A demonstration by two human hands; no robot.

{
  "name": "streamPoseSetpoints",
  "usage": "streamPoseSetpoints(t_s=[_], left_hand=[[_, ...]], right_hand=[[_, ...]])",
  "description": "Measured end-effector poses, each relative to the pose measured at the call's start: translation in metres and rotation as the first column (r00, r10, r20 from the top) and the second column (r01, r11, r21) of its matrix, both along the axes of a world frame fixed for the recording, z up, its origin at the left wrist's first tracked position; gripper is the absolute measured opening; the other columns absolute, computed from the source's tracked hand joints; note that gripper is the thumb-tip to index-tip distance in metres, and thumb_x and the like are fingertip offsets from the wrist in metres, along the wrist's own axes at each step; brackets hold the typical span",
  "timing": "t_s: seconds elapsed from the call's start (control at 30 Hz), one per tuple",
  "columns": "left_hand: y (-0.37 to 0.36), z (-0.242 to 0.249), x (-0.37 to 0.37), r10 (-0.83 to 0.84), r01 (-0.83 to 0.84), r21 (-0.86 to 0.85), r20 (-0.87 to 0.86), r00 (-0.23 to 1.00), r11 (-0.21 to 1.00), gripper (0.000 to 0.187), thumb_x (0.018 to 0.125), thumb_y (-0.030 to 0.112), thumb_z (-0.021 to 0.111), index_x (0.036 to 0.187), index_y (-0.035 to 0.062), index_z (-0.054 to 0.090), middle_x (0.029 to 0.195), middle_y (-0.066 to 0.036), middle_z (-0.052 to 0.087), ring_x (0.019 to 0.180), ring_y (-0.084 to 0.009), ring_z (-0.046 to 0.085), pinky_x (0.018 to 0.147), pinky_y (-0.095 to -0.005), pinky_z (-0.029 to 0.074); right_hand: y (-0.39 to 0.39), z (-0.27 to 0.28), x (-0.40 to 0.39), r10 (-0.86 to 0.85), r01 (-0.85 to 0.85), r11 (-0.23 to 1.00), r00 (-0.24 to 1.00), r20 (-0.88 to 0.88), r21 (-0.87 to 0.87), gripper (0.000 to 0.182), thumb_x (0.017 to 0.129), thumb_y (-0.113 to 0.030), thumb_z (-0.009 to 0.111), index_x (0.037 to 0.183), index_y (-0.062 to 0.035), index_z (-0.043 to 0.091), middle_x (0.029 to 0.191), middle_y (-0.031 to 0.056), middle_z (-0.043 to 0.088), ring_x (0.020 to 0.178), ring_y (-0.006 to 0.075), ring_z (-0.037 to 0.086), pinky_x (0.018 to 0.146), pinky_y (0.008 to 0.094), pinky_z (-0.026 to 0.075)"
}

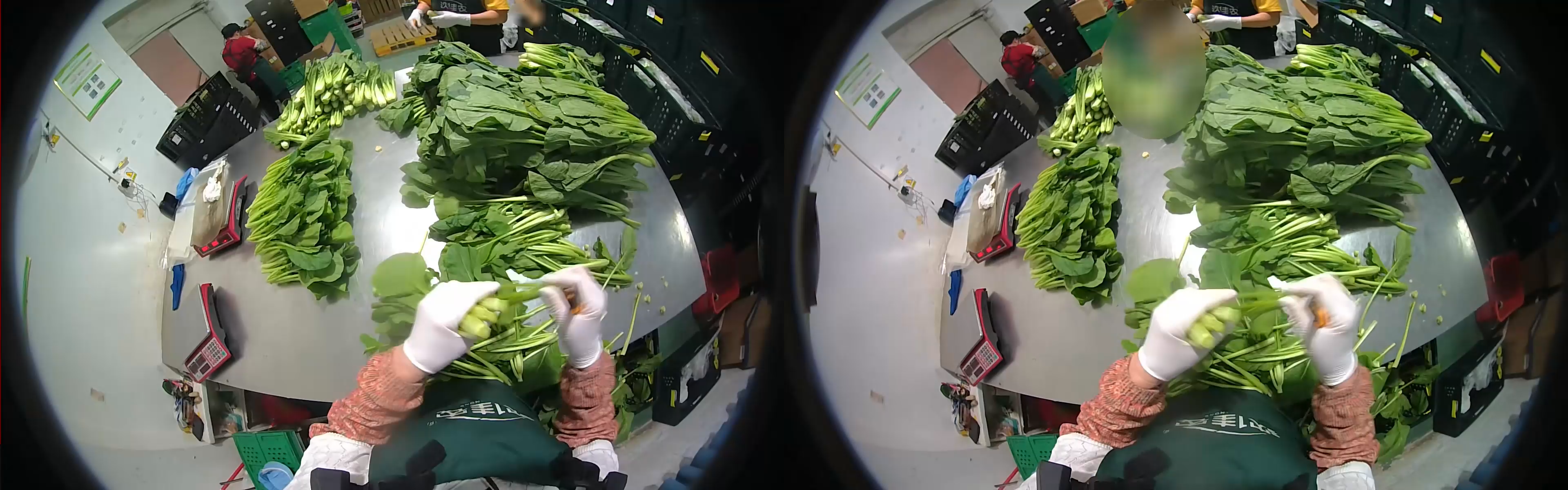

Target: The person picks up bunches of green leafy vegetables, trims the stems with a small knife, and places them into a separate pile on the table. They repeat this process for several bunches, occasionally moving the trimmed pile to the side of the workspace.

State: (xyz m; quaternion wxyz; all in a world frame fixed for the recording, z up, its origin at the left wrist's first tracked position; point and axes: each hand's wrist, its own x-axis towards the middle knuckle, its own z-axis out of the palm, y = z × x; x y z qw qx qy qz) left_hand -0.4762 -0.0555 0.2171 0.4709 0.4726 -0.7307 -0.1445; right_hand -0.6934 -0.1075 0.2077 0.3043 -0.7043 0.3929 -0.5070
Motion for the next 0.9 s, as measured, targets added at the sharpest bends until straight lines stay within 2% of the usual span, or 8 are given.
streamPoseSetpoints(t_s=[0.07, 0.2, 0.33, 0.47, 0.57, 0.6, 0.77, 0.9], left_hand=[[0.003, -0.001, -0.010, -0.112, 0.134, 0.107, -0.185, 0.976, 0.985, 0.040, 0.072, -0.005, 0.068, 0.111, 0.0019, 0.068, 0.083, -0.010, 0.069, 0.073, -0.0243, 0.066, 0.066, -0.0323, 0.052], [0.009, -0.012, -0.004, -0.041, 0.048, 0.112, -0.070, 0.997, 0.993, 0.041, 0.066, 0.006, 0.078, 0.106, 0.0092, 0.070, 0.089, -0.009, 0.070, 0.079, -0.0276, 0.065, 0.072, -0.0360, 0.052], [0.011, 0.001, 0.001, 0.065, -0.069, 0.011, 0.204, 0.977, 0.998, 0.039, 0.062, 0.003, 0.072, 0.101, 0.0080, 0.071, 0.086, -0.009, 0.071, 0.074, -0.0283, 0.065, 0.069, -0.0358, 0.051], [0.002, -0.007, 0.028, 0.298, -0.272, -0.139, 0.237, 0.925, 0.952, 0.037, 0.064, 0.001, 0.072, 0.101, 0.0066, 0.072, 0.087, -0.008, 0.072, 0.073, -0.0247, 0.066, 0.069, -0.0335, 0.052], [0.006, -0.008, 0.037, 0.208, -0.196, 0.150, -0.068, 0.976, 0.969, 0.027, 0.076, -0.003, 0.073, 0.103, 0.0009, 0.072, 0.090, -0.008, 0.073, 0.076, -0.0151, 0.069, 0.072, -0.0272, 0.053], [0.010, -0.009, 0.033, 0.183, -0.161, 0.224, -0.081, 0.980, 0.961, 0.025, 0.078, -0.002, 0.074, 0.103, -0.0006, 0.071, 0.091, -0.008, 0.073, 0.078, -0.0130, 0.068, 0.074, -0.0258, 0.053], [0.007, -0.015, 0.016, 0.071, -0.030, 0.355, -0.102, 0.992, 0.935, 0.026, 0.080, -0.001, 0.075, 0.105, -0.0023, 0.070, 0.092, -0.007, 0.073, 0.080, -0.0098, 0.065, 0.075, -0.0245, 0.052], [0.004, -0.014, 0.009, 0.018, -0.004, 0.292, -0.043, 0.999, 0.956, 0.026, 0.077, -0.001, 0.077, 0.103, -0.0013, 0.070, 0.090, -0.008, 0.071, 0.076, -0.0117, 0.064, 0.072, -0.0259, 0.051]], right_hand=[[0.015, -0.004, 0.019, 0.103, -0.106, 0.993, 0.992, 0.068, 0.052, 0.014, 0.080, -0.003, 0.077, 0.091, -0.0020, 0.068, 0.080, 0.0058, 0.063, 0.065, 0.0134, 0.054, 0.060, 0.0265, 0.044], [0.027, -0.016, 0.033, 0.082, -0.173, 0.951, 0.940, 0.330, 0.258, 0.017, 0.084, -0.010, 0.077, 0.093, -0.0008, 0.066, 0.081, 0.0057, 0.065, 0.062, 0.0101, 0.054, 0.058, 0.0236, 0.043], [0.030, -0.015, 0.030, 0.145, -0.181, 0.937, 0.980, 0.138, 0.299, 0.014, 0.087, -0.005, 0.073, 0.095, 0.0000, 0.064, 0.087, 0.0012, 0.060, 0.075, 0.0057, 0.056, 0.066, 0.0204, 0.044], [0.023, -0.031, 0.016, 0.031, -0.083, 0.924, 0.989, 0.143, 0.373, 0.004, 0.087, -0.003, 0.067, 0.086, 0.0015, 0.067, 0.074, -0.0021, 0.063, 0.065, 0.0039, 0.053, 0.059, 0.0209, 0.044], [0.005, -0.045, 0.005, -0.025, 0.041, 0.998, 0.943, -0.330, 0.041, 0.022, 0.078, 0.000, 0.066, 0.101, -0.0042, 0.066, 0.089, 0.0142, 0.062, 0.082, 0.0316, 0.063, 0.071, 0.0360, 0.050], [0.004, -0.047, 0.007, -0.052, 0.053, 0.999, 0.938, -0.343, -0.008, 0.012, 0.086, -0.003, 0.066, 0.098, -0.0011, 0.064, 0.089, 0.0129, 0.063, 0.078, 0.0251, 0.064, 0.070, 0.0319, 0.049], [0.011, -0.037, 0.024, 0.078, -0.080, 0.997, 0.964, -0.255, 0.004, 0.027, 0.081, 0.004, 0.068, 0.107, -0.0032, 0.067, 0.096, 0.0142, 0.068, 0.085, 0.0285, 0.067, 0.077, 0.0310, 0.053], [0.013, -0.045, 0.035, 0.111, -0.106, 0.994, 0.961, -0.252, 0.035, 0.028, 0.080, -0.006, 0.065, 0.108, -0.0093, 0.064, 0.094, 0.0129, 0.068, 0.082, 0.0322, 0.067, 0.069, 0.0395, 0.053]])
